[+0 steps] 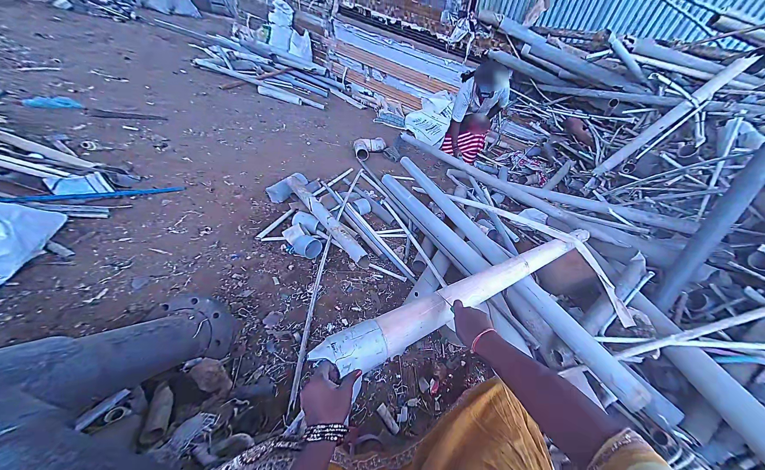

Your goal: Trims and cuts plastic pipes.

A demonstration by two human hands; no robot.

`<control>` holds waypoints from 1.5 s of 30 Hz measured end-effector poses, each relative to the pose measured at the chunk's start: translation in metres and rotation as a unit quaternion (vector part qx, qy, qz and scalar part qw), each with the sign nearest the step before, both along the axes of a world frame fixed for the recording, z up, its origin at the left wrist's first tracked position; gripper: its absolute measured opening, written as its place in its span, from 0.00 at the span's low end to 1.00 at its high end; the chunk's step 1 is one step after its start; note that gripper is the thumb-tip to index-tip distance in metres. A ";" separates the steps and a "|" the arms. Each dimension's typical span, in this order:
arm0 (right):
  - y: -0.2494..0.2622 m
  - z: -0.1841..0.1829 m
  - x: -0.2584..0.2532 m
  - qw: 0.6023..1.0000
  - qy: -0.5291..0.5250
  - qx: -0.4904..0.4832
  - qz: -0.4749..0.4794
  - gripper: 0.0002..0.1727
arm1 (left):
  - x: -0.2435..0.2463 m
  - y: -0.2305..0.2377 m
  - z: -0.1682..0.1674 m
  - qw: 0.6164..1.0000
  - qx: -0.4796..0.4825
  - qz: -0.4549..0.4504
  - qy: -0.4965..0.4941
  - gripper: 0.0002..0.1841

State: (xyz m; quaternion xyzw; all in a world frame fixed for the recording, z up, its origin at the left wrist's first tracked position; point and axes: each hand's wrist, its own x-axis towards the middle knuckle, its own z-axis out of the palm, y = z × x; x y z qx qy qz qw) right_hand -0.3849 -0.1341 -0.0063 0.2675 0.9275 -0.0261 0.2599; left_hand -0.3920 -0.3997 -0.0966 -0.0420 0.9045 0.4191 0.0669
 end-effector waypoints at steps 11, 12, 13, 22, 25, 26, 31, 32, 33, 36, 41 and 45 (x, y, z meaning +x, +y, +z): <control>0.041 -0.015 -0.034 0.998 -0.014 0.046 -0.042 0.26 | -0.003 0.002 -0.002 0.996 -0.031 0.015 -0.083 0.22; 0.040 -0.013 -0.033 0.998 -0.022 0.042 -0.042 0.26 | -0.004 0.002 -0.001 0.994 -0.036 0.016 -0.098 0.23; 0.026 -0.009 -0.032 0.999 -0.029 0.028 -0.022 0.26 | -0.007 0.002 0.000 0.993 -0.043 0.016 -0.113 0.24; -0.059 -0.021 -0.019 0.991 -0.003 -0.078 0.107 0.24 | -0.009 0.001 -0.001 0.992 -0.030 0.018 -0.119 0.23; -0.017 -0.030 -0.029 0.998 -0.009 -0.054 0.038 0.27 | -0.005 0.005 -0.006 0.988 -0.042 0.013 -0.148 0.24; -0.017 -0.031 -0.031 0.998 -0.017 -0.051 0.028 0.27 | -0.005 0.005 -0.007 0.987 -0.045 0.013 -0.155 0.24; -0.074 -0.012 -0.006 0.990 -0.030 -0.068 0.120 0.21 | -0.010 0.005 -0.001 0.989 -0.044 0.009 -0.140 0.23; -0.075 -0.012 0.002 0.989 -0.030 -0.066 0.131 0.21 | -0.009 0.005 -0.001 0.989 -0.043 0.007 -0.140 0.23; -0.067 -0.016 0.006 0.990 -0.026 -0.058 0.128 0.20 | -0.006 0.005 -0.001 0.989 -0.044 0.006 -0.140 0.23; -0.007 -0.014 -0.009 0.999 0.010 -0.005 0.042 0.22 | -0.006 0.007 0.003 0.994 -0.032 -0.013 -0.107 0.23; 0.009 0.000 -0.025 0.999 -0.011 0.034 -0.001 0.22 | 0.004 0.034 -0.005 0.994 0.039 -0.077 -0.065 0.22; -0.029 -0.014 -0.001 0.994 -0.043 -0.016 0.100 0.20 | 0.006 0.047 -0.026 0.979 0.150 0.017 -0.136 0.18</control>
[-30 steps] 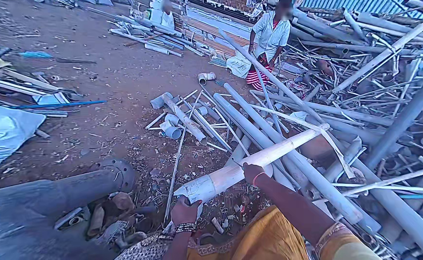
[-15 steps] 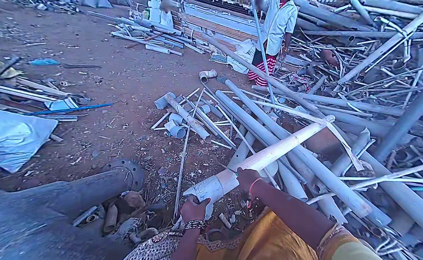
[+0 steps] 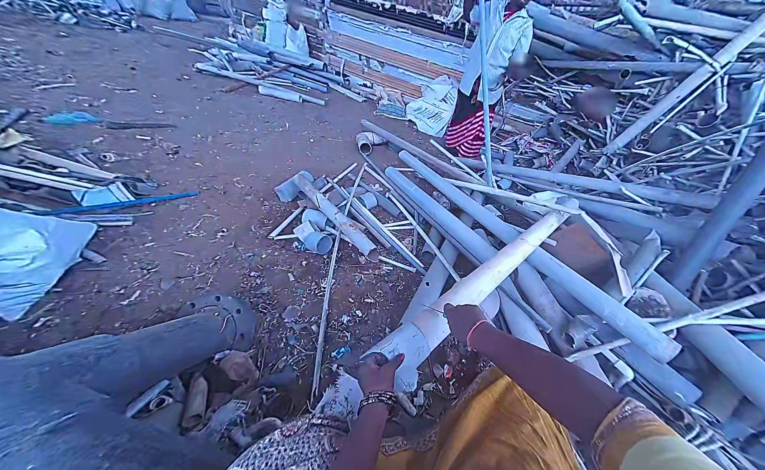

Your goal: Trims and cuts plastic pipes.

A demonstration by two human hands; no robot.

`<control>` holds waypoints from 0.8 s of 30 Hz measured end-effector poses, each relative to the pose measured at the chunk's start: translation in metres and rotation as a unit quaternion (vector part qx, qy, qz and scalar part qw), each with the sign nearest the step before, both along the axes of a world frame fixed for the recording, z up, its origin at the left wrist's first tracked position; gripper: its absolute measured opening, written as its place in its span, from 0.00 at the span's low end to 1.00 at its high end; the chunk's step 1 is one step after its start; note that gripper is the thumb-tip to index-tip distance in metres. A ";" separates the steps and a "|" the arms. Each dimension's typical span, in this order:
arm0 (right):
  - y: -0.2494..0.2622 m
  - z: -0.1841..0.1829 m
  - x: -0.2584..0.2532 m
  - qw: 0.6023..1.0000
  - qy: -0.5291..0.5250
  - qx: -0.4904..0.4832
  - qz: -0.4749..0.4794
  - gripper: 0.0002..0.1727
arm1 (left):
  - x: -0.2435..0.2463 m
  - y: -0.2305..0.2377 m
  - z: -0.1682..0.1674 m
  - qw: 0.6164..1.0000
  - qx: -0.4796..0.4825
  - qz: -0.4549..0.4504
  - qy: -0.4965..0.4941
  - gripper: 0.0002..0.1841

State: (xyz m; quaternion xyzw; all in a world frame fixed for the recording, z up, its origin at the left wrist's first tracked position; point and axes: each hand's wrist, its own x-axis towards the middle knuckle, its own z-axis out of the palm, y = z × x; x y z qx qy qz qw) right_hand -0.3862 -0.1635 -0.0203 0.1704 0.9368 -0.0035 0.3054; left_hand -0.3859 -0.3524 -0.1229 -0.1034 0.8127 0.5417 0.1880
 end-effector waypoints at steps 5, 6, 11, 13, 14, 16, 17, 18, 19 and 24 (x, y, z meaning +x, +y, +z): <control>0.020 0.002 -0.001 0.999 0.041 0.001 -0.026 0.21 | -0.008 -0.026 0.020 0.999 0.020 0.039 0.015 0.16; 0.034 0.002 -0.006 0.997 0.046 0.011 -0.055 0.22 | -0.009 -0.033 0.024 0.999 -0.007 0.022 0.038 0.16; 0.018 0.021 0.000 0.997 0.048 -0.011 -0.067 0.22 | -0.013 -0.058 0.043 0.982 -0.123 -0.048 0.133 0.18; -0.028 0.026 0.015 0.998 0.038 -0.054 -0.019 0.21 | -0.016 -0.063 0.047 0.980 -0.113 -0.039 0.159 0.18; -0.047 0.025 0.021 0.997 0.036 -0.072 0.003 0.21 | -0.017 -0.066 0.050 0.980 -0.108 -0.032 0.165 0.17; -0.058 0.018 0.023 0.995 0.054 -0.083 0.023 0.22 | -0.020 -0.074 0.054 0.978 -0.103 -0.024 0.181 0.16; -0.050 0.013 0.019 0.995 0.068 -0.075 0.016 0.22 | -0.021 -0.079 0.056 0.977 -0.101 -0.024 0.186 0.16; -0.035 0.010 0.013 0.995 0.075 -0.058 -0.008 0.22 | -0.021 -0.084 0.057 0.976 -0.099 -0.023 0.194 0.16; -0.014 0.007 0.008 0.995 0.081 -0.040 -0.045 0.22 | -0.021 -0.090 0.057 0.974 -0.097 -0.021 0.202 0.16; 0.062 0.000 -0.010 0.978 0.087 -0.021 -0.190 0.24 | -0.025 -0.102 0.057 0.971 -0.103 -0.029 0.212 0.16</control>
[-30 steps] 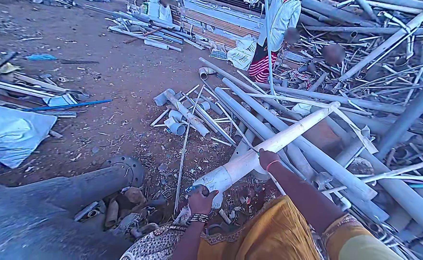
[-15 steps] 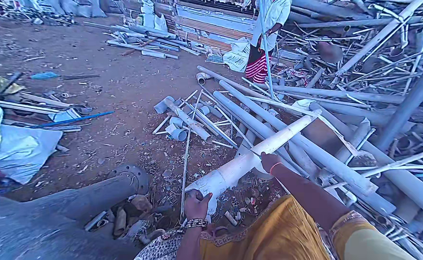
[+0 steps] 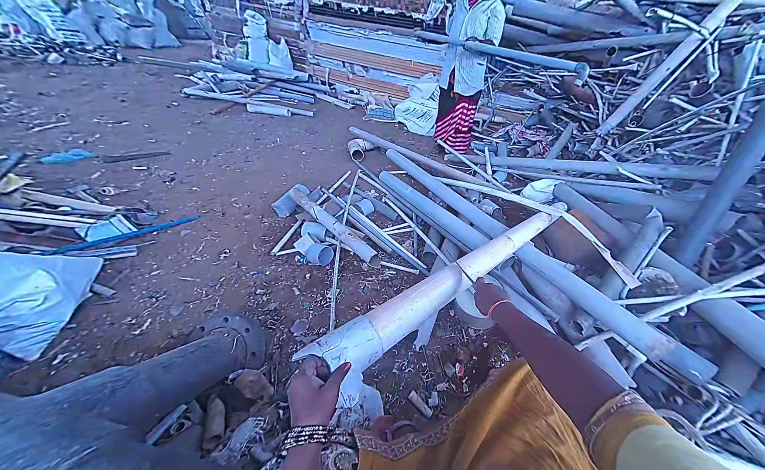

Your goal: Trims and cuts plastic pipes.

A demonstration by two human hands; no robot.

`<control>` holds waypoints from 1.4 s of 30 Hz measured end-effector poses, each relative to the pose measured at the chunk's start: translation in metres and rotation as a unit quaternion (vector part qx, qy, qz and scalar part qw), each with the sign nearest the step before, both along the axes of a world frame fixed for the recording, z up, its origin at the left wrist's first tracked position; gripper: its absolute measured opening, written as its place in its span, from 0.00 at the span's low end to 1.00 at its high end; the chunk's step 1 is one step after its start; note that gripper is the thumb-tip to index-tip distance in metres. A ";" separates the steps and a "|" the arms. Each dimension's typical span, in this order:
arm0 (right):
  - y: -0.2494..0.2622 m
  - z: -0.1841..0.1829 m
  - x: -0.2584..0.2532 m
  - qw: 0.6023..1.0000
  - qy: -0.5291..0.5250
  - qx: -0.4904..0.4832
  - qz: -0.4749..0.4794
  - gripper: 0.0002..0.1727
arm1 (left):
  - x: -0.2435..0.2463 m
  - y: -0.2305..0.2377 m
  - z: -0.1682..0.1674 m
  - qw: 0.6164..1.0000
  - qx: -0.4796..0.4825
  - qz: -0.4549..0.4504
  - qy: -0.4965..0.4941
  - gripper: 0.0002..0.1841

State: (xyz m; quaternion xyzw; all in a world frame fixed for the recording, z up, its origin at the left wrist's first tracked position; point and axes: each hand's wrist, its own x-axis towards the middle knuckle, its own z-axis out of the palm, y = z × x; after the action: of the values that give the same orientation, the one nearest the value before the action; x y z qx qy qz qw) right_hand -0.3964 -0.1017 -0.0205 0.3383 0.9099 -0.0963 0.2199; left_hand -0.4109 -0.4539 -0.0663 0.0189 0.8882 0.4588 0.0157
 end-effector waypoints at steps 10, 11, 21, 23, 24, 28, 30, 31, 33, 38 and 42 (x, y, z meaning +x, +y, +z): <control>-0.122 0.030 -0.012 0.975 0.008 -0.032 0.220 0.22 | -0.004 -0.003 -0.008 0.999 -0.011 0.002 0.051 0.17; -0.097 0.026 -0.020 0.985 0.008 -0.012 0.174 0.22 | -0.004 -0.003 -0.009 0.998 -0.015 -0.007 0.068 0.17; -0.125 0.058 -0.011 0.966 0.003 -0.059 0.252 0.23 | 0.004 0.015 -0.013 0.983 -0.036 -0.035 0.176 0.16; -0.130 0.061 -0.018 0.955 0.012 -0.059 0.290 0.24 | 0.004 0.017 -0.014 0.981 -0.038 -0.033 0.187 0.16; -0.120 0.059 -0.026 0.955 0.013 -0.058 0.292 0.25 | 0.005 0.017 -0.015 0.982 -0.041 -0.033 0.183 0.16; -0.086 0.054 -0.053 0.972 -0.018 -0.028 0.232 0.27 | 0.005 0.020 -0.021 0.986 -0.057 -0.044 0.148 0.15; -0.112 0.059 -0.046 0.972 -0.021 -0.004 0.234 0.22 | 0.002 0.025 -0.022 0.987 -0.063 -0.038 0.142 0.16; -0.130 0.063 -0.036 0.969 -0.020 -0.005 0.244 0.20 | 0.002 0.026 -0.022 0.987 -0.062 -0.037 0.141 0.16; -0.158 0.071 -0.016 0.962 -0.016 -0.018 0.272 0.20 | 0.002 0.027 -0.020 0.987 -0.058 -0.040 0.144 0.16; -0.098 0.043 -0.025 0.983 -0.019 0.023 0.181 0.20 | 0.010 0.030 -0.025 0.990 -0.052 -0.046 0.122 0.16; -0.081 0.053 -0.025 0.982 -0.037 0.026 0.183 0.20 | 0.007 0.034 -0.017 0.993 -0.073 -0.042 0.084 0.16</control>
State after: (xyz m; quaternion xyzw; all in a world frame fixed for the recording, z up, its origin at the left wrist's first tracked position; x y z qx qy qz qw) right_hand -0.4211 -0.1829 0.0324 0.1754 0.9499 -0.0180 0.2581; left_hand -0.4038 -0.4202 -0.0837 0.0934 0.9157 0.3889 -0.0390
